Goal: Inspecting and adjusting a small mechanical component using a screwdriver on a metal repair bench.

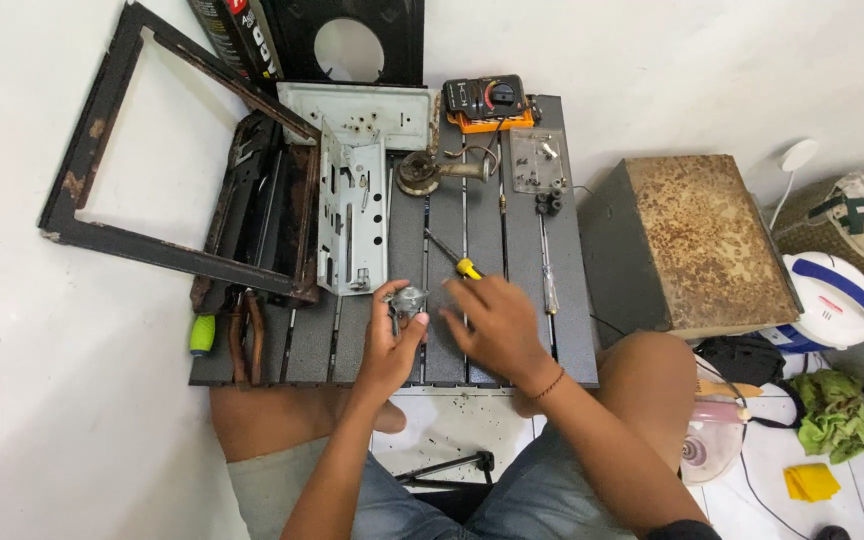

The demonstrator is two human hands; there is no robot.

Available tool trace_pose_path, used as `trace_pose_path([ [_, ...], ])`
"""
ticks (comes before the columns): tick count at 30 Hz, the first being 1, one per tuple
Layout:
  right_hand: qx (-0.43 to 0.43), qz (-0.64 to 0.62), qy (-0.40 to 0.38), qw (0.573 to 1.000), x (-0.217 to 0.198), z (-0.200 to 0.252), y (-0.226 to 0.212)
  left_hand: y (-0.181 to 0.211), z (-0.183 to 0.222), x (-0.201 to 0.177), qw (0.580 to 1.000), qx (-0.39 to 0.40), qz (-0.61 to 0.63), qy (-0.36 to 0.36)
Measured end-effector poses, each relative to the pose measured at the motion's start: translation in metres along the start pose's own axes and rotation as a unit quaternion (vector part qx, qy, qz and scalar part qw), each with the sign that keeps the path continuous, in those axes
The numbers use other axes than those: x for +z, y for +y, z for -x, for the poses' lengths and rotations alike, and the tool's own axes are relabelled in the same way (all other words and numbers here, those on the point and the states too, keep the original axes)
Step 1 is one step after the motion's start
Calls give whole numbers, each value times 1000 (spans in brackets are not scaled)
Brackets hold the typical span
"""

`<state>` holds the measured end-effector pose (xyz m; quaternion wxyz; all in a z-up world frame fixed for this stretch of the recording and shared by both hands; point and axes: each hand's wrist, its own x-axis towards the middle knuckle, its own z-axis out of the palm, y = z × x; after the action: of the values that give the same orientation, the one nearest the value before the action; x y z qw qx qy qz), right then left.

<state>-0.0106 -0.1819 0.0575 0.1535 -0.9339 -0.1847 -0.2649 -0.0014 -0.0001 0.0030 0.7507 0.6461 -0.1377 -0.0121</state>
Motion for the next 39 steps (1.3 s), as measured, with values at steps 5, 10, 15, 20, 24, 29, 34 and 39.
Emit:
trace_pose_path([
  [5,-72,-102,61,990,29,7,-9,6,-1,-2,1000,-17,-6,5],
  [10,-73,-96,116,986,39,10,-11,12,-2,-2,999,-29,-19,7],
  [15,-68,-181,88,977,16,0,-21,3,-1,-2,999,-27,-36,14],
  [20,-67,-201,78,974,13,-3,-20,9,0,-1,999,-27,-39,9],
  [24,-53,-251,52,965,8,-6,-20,9,0,-2,998,-24,-50,5],
  [29,-23,-280,61,958,14,-5,-19,24,1,3,998,-23,-61,-4],
  [34,38,-358,70,930,10,-10,-26,23,3,5,995,-15,-95,-1],
  [39,93,-394,50,913,26,-3,-20,33,6,10,992,-32,-122,8],
])
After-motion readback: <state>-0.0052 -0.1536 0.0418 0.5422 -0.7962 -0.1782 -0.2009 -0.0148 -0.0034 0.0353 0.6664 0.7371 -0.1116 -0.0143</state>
